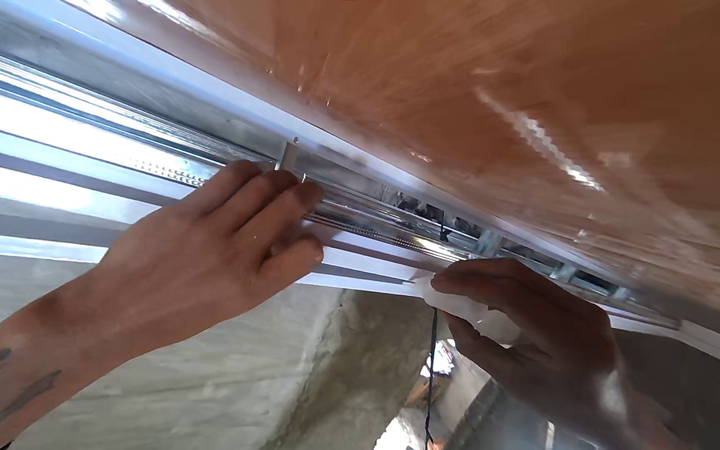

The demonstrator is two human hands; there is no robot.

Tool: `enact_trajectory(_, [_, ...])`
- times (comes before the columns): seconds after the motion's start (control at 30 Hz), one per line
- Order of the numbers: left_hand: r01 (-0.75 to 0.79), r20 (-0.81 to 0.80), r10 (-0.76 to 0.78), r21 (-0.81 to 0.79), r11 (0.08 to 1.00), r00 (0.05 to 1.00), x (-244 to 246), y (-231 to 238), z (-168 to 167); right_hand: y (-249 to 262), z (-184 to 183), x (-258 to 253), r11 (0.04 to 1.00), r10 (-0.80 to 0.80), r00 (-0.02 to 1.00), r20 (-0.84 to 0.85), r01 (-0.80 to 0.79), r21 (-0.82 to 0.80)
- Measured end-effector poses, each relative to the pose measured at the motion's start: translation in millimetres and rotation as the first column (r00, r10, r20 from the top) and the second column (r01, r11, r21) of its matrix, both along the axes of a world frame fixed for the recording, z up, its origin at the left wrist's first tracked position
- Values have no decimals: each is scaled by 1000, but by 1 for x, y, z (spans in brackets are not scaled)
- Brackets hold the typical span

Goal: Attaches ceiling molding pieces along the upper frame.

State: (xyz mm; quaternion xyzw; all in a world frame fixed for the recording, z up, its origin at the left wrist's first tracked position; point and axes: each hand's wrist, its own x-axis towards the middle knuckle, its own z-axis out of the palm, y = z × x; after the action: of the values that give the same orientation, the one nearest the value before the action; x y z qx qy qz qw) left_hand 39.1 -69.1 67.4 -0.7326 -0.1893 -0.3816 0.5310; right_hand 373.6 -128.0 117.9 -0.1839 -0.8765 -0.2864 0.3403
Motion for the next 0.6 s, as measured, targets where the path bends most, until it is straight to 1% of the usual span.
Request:
enact_trajectory(0.07, [24,-35,-23,22,999,999,-3,2,-3,0,0,-1,1000,5,1000,-13,-5,-11])
enact_trajectory(0.17, [14,-67,-11,46,999,998,-6,1,-8,3,-1,-2,1000,19,999,-37,-18,18])
enact_trajectory(0.27, [5,-24,-4,59,998,1000,-2,0,-16,4,-1,0,999,39,997,-69,-37,39])
enact_trajectory(0.4, [12,61,-17,81,997,998,3,4,-27,4,-1,3,998,61,993,-106,-58,31])
enact_trajectory(0.6, [20,85,-28,104,994,996,4,9,-34,6,-3,0,996,86,992,-89,-87,-9])
